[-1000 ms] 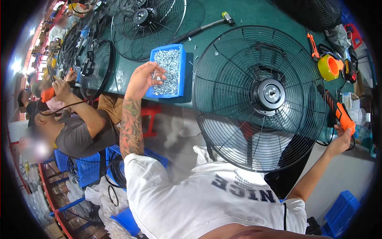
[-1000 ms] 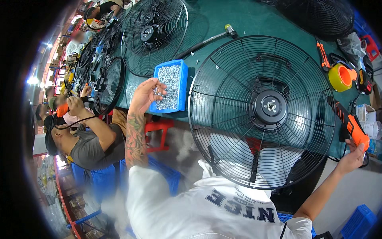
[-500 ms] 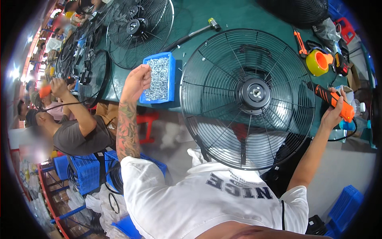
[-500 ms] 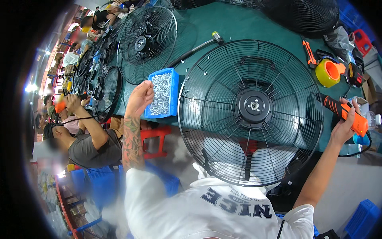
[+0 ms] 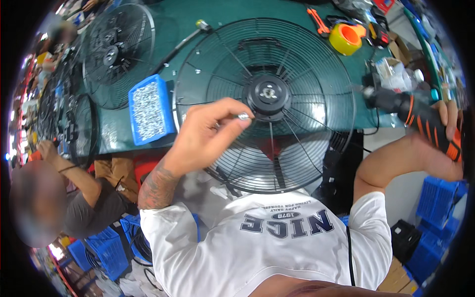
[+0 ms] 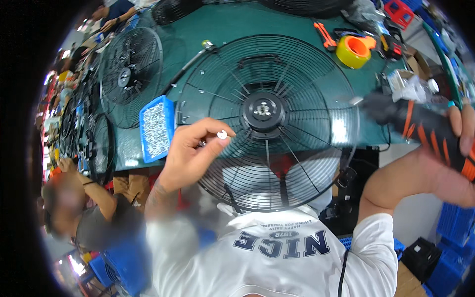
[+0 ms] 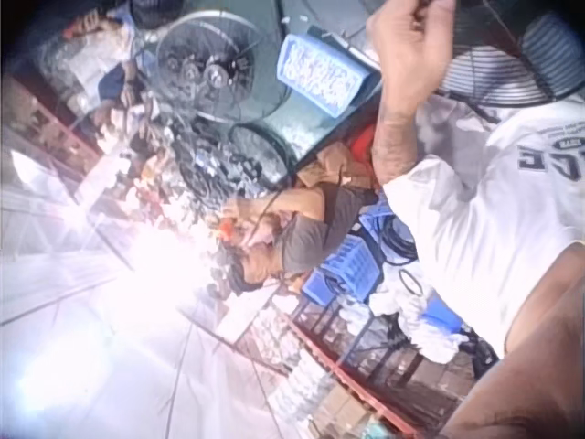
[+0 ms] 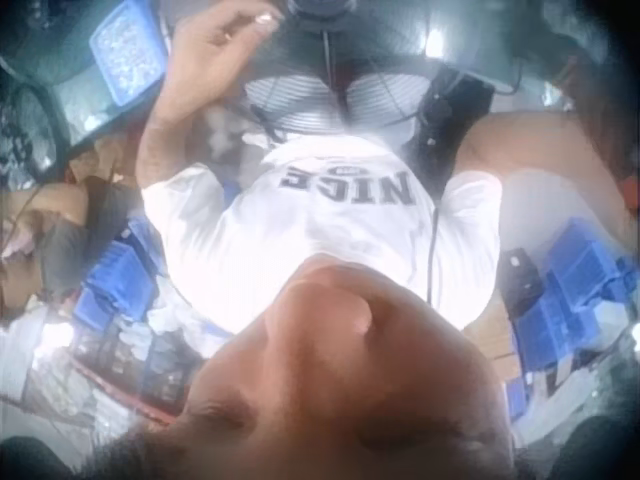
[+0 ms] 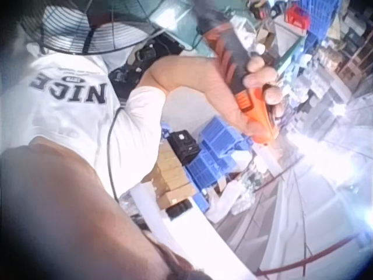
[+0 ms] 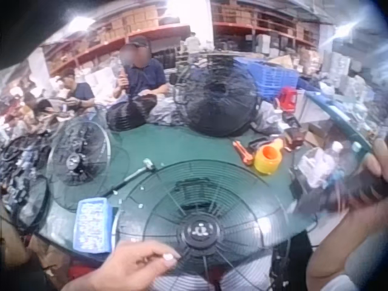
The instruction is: Assembling industrial or large electric fans on a production line.
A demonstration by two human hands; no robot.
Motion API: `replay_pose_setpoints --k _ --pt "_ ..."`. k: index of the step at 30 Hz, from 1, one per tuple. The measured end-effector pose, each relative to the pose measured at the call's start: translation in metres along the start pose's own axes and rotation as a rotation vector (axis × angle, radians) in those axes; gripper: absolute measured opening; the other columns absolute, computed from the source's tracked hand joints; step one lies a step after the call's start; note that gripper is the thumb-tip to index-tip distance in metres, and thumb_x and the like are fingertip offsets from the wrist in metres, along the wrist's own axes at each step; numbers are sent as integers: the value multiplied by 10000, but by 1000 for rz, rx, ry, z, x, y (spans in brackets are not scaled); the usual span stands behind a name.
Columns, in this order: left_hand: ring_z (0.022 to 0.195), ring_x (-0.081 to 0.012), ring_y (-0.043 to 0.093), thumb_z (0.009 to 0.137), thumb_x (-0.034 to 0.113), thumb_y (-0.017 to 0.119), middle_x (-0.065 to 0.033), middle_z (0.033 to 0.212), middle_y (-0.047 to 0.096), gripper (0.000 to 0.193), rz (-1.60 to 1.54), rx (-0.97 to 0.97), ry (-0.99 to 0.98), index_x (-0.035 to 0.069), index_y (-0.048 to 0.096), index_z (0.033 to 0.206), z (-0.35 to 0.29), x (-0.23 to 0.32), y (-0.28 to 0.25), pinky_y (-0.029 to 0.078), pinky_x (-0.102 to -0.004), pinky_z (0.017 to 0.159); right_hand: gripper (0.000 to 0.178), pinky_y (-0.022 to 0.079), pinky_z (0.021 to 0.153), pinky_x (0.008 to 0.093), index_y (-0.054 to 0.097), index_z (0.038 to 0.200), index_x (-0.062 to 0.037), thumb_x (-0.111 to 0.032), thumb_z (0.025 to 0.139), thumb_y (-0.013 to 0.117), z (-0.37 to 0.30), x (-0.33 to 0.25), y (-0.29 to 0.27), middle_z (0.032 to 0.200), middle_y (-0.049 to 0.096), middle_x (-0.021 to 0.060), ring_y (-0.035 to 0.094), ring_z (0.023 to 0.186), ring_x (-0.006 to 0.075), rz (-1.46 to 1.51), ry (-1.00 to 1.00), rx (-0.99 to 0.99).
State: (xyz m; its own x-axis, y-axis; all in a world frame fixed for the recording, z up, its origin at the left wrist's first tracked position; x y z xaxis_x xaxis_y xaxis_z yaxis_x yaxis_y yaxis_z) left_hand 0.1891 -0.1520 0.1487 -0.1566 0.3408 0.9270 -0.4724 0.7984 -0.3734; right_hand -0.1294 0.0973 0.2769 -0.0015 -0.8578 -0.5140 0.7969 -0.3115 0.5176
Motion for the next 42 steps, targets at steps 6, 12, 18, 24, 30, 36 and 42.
replay_pose_setpoints --k 6,12,18,24,30,36,42 --pt "585 -223 642 928 85 664 -100 726 658 72 199 -217 130 47 664 990 4 17 45 495 -319 558 312 519 776 287 650 849 -167 -443 798 786 -47 46 99 795 645 -2 607 725 103 19 544 -461" --pt "481 -100 444 868 17 687 -47 646 578 117 122 -130 295 14 691 985 0 18 53 346 -275 462 390 496 764 270 614 934 -189 -482 787 826 -46 62 111 835 641 -23 617 754 105 -14 498 -666" --pt "494 -129 489 859 13 681 -67 699 629 126 138 -144 275 19 683 985 -2 13 49 380 -282 474 427 488 775 272 591 983 -179 -490 796 814 -48 75 113 878 637 -11 616 764 117 67 519 -546" --pt "511 -159 531 838 13 705 -89 754 671 137 140 -167 271 19 685 974 -1 9 49 405 -291 482 466 481 785 274 568 1031 -168 -499 804 803 -53 86 111 921 633 1 616 773 129 125 532 -401" --pt "499 -162 522 818 27 751 -95 736 661 124 189 -127 262 18 690 925 1 6 50 393 -297 472 505 474 795 276 544 1080 -158 -508 812 792 -59 102 106 963 629 13 616 783 141 182 537 -254" --pt "455 -132 418 816 47 771 -56 570 479 111 228 -46 205 25 672 862 10 1 46 338 -299 450 851 481 919 441 356 1475 -108 -577 856 705 -64 134 104 1225 462 150 540 998 230 180 357 -155" --pt "484 -92 323 827 74 781 6 554 329 254 369 -24 141 22 684 1056 16 9 30 274 -284 468 484 484 909 445 423 1380 -76 -381 1009 485 -56 173 76 884 539 37 558 797 182 162 535 -215"
Point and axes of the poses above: each hand's wrist, its own z-axis towards the middle knuckle, its own y-axis out of the palm, x = y × z, the point moved 7 cm from there along z, towards the middle knuckle
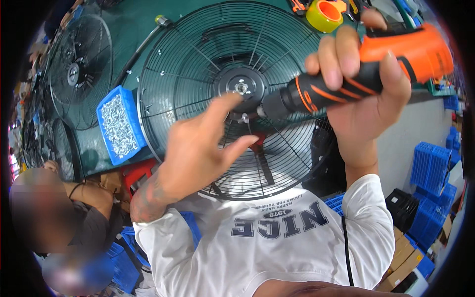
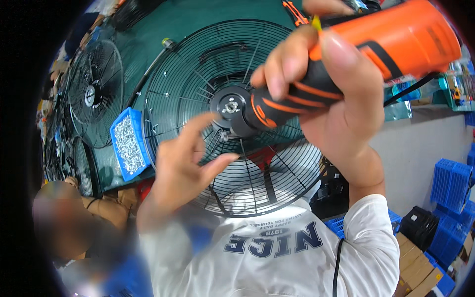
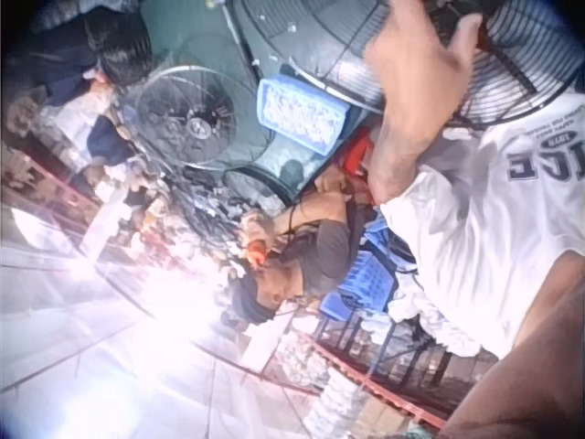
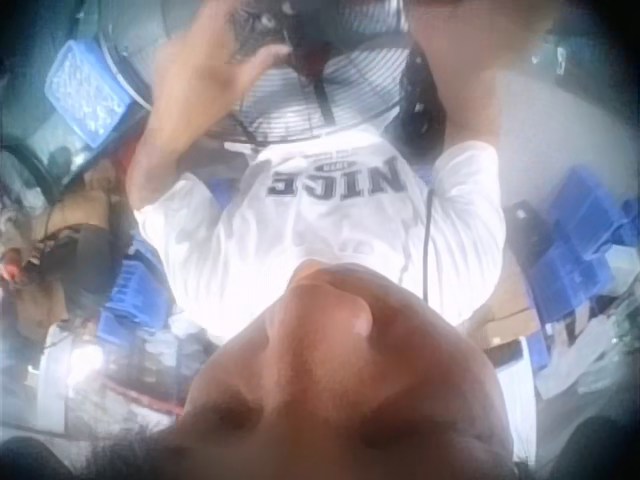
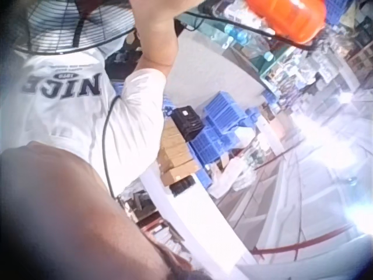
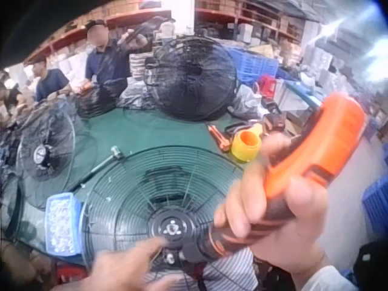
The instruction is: Assembling industrial or large electric fans on a production line.
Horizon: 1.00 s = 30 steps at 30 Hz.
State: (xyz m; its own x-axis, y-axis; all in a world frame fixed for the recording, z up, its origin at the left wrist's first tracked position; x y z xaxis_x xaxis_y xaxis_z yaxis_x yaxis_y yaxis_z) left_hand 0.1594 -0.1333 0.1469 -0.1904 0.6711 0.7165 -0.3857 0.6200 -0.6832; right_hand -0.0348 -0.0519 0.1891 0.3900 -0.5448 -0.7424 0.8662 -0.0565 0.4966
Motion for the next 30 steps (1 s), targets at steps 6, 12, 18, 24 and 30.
replay_pose_setpoints --k 6,12,18,24,30 --pt "587 -17 296 905 96 748 98 656 344 483 145 583 -332 -4 593 1351 -19 -76 -102 236 -206 558 450 578 689 350 456 1295 8 -66 904 665 26 -21 -42 839 646 79 657 696 188 -353 -271 372" --pt "625 -27 302 961 131 699 89 688 341 424 31 393 -521 -19 603 1345 -63 -199 -98 236 -224 570 318 548 632 303 609 1137 -26 -193 894 731 47 25 -54 763 636 12 617 632 93 -464 69 270" --pt "656 -38 302 980 132 665 76 736 361 417 -64 307 -546 -33 603 1358 -57 -192 -78 241 -225 589 318 471 589 239 651 1076 -54 -115 804 805 49 43 -59 727 613 -25 574 606 48 -476 24 319" --pt "675 -35 338 996 107 627 75 776 434 397 -61 335 -540 -29 604 1368 -51 -194 -77 273 -217 597 300 484 636 247 655 1066 -52 -95 806 799 52 47 -42 762 630 -26 593 682 44 -497 124 196" --pt "719 -39 429 994 93 619 30 899 577 381 -147 374 -545 -43 612 1349 -52 -197 -70 340 -207 628 286 480 655 232 641 1087 -42 -59 835 774 47 63 -26 762 632 -38 592 677 40 -570 171 148"
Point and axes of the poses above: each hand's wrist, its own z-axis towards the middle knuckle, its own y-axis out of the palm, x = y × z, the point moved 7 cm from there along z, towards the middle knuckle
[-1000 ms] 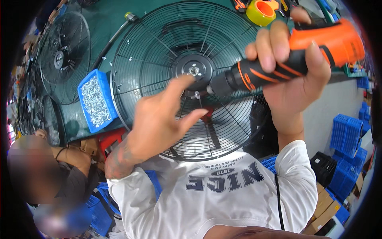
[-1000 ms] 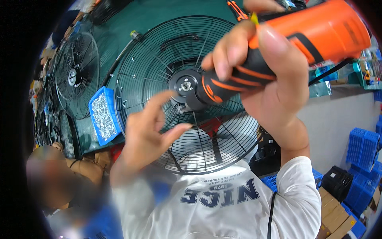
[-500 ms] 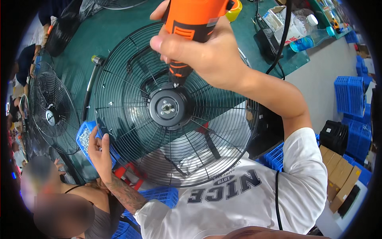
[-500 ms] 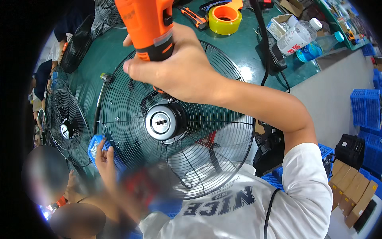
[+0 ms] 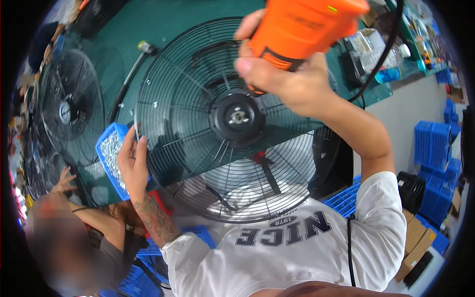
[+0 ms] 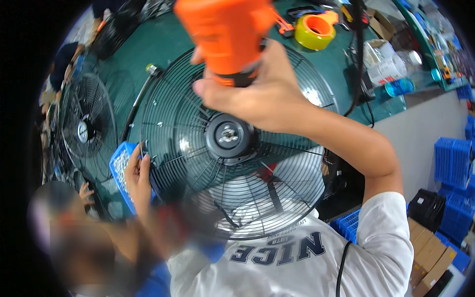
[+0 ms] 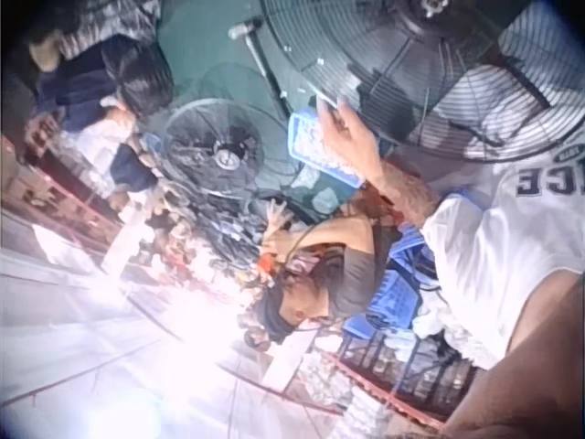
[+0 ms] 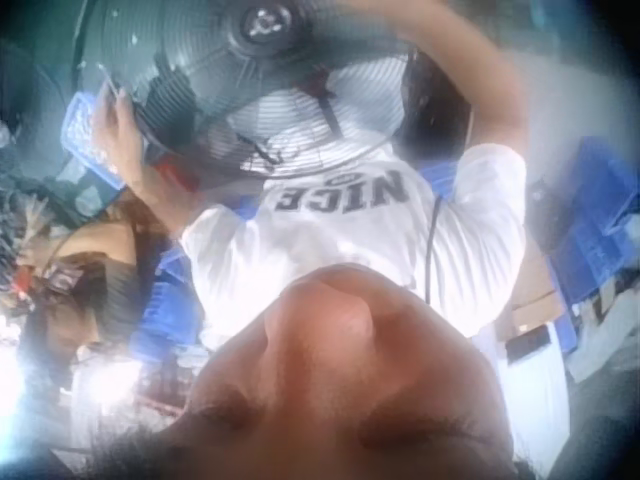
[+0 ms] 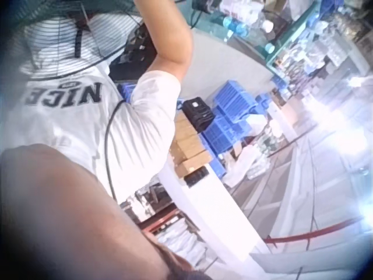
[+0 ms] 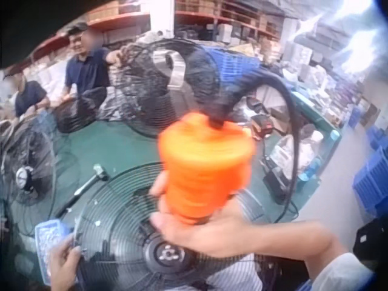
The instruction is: Assembling industrial or large electric fans on a production line.
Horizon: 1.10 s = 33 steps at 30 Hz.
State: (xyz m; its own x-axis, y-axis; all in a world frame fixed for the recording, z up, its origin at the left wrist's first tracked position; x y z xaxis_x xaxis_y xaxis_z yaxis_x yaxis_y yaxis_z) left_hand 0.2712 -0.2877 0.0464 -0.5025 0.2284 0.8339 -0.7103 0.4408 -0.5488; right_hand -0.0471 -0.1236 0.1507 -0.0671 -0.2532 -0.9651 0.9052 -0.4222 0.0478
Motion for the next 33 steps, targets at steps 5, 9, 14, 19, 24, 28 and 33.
replay_pose_setpoints --k 5,9,14,19,24,28,33 --pt "637 -57 430 946 150 676 30 673 504 406 13 69 65 -29 645 1309 0 -3 1 353 -246 580 356 533 664 336 512 1214 14 -27 895 664 0 2 6 780 598 81 615 688 164 -42 -56 -78" --pt "600 -67 430 945 135 665 14 624 460 383 44 77 111 -28 653 1291 -5 1 -2 356 -262 556 370 529 702 373 498 1235 11 -80 914 657 1 7 7 788 593 86 604 680 173 -29 -83 -90" --pt "603 -70 436 949 141 670 15 629 460 398 17 51 66 -32 638 1306 -4 1 -2 370 -267 567 345 535 646 318 563 1199 13 -44 879 678 3 11 6 768 611 74 624 676 146 82 -143 -79" --pt "662 -34 403 993 159 648 56 717 462 375 -77 99 92 -23 604 1318 -3 -1 -9 318 -224 593 366 543 679 335 548 1200 19 -72 876 694 9 13 3 767 608 78 629 699 156 117 -121 -151" --pt "676 -22 430 990 136 644 54 793 534 292 -355 178 0 10 641 1253 -13 -15 -25 330 -209 593 471 537 679 311 540 1281 27 -106 861 707 11 8 9 787 615 47 630 711 134 6 -82 -221" --pt "680 -75 432 965 94 585 0 899 551 325 -953 101 -139 -24 603 1268 -24 -12 -34 324 -216 567 500 535 679 310 555 1280 34 -124 833 715 15 3 10 777 594 43 624 702 135 64 -72 -367" --pt "1428 -479 387 887 10 441 -368 1473 413 550 -1434 9 -140 -168 421 1407 -44 -1 -26 350 -522 1214 491 529 713 341 536 1257 49 -206 858 668 26 -38 4 771 566 71 602 702 173 170 -242 -453"
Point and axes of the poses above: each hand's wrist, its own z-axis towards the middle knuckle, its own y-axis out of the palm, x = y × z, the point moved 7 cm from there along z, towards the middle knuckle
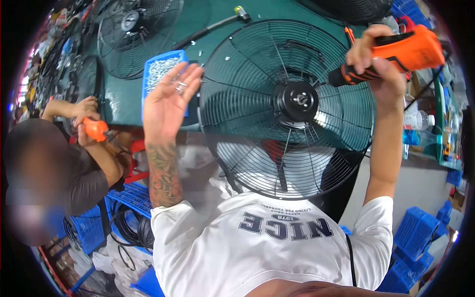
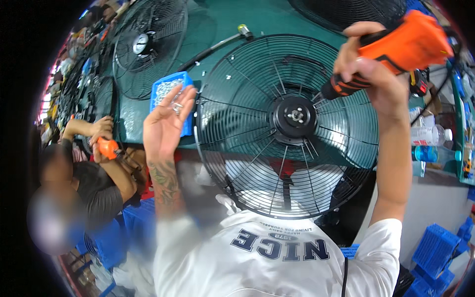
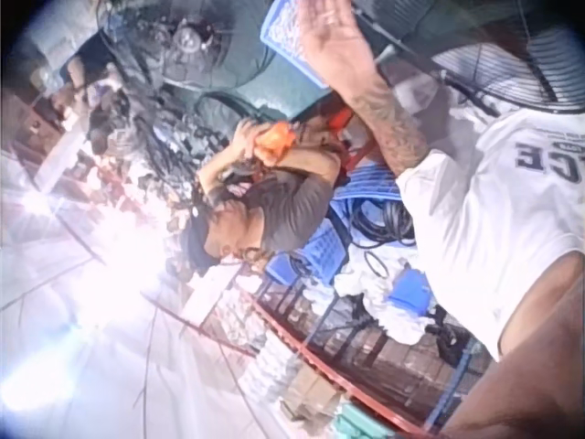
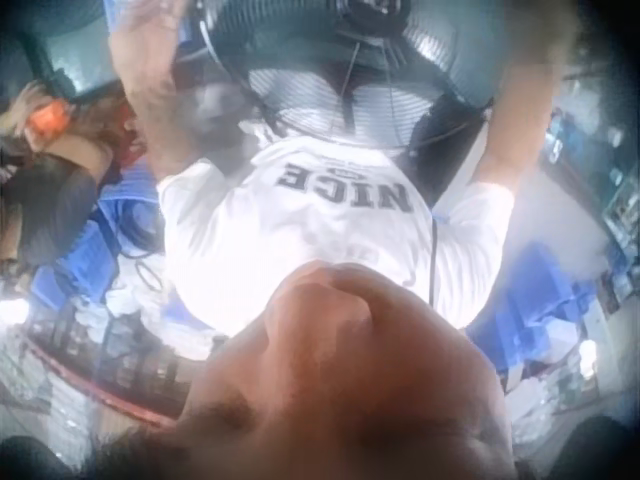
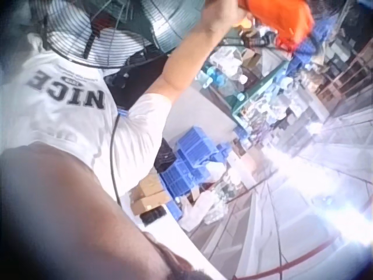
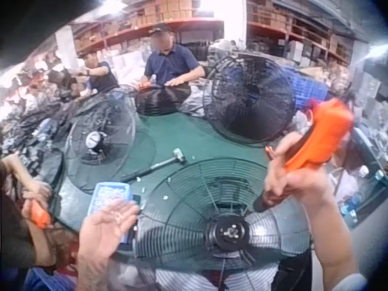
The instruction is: Assembling industrial or large electric fans on a production line.
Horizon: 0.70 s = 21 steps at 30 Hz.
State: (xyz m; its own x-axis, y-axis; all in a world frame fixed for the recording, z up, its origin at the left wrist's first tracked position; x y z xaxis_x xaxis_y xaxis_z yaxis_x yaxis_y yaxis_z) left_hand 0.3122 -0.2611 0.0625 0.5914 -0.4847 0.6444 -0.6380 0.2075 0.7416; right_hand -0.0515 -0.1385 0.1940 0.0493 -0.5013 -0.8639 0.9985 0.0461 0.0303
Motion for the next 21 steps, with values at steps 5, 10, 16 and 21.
replay_pose_setpoints --k 5,10,16,21 --pt "1451 -452 368 871 -87 382 -373 1490 399 558 28 -141 -33 -187 390 1420 -14 -11 43 392 -477 1201 454 497 763 367 521 1263 28 -207 892 639 -2 -24 0 797 521 44 563 700 156 0 -52 129" --pt "1366 -382 513 939 -46 537 -306 1387 554 444 222 -104 -6 -134 493 1371 -28 -19 55 432 -439 1163 514 463 725 357 484 1257 16 -226 852 686 -20 -21 32 786 514 58 530 685 157 67 28 135" --pt "1093 -294 700 934 0 627 -207 1163 690 319 161 -236 -215 -48 566 1244 -21 -89 96 587 -387 936 454 404 735 307 457 1219 -36 -243 889 690 -57 -39 30 813 482 22 490 707 123 88 -48 77" --pt "586 -111 638 981 61 591 -111 865 703 156 322 -389 -348 -25 613 1109 -34 -123 131 467 -215 492 429 406 760 308 434 1221 -35 -230 908 653 -47 -57 42 825 477 29 494 711 124 133 -130 100"
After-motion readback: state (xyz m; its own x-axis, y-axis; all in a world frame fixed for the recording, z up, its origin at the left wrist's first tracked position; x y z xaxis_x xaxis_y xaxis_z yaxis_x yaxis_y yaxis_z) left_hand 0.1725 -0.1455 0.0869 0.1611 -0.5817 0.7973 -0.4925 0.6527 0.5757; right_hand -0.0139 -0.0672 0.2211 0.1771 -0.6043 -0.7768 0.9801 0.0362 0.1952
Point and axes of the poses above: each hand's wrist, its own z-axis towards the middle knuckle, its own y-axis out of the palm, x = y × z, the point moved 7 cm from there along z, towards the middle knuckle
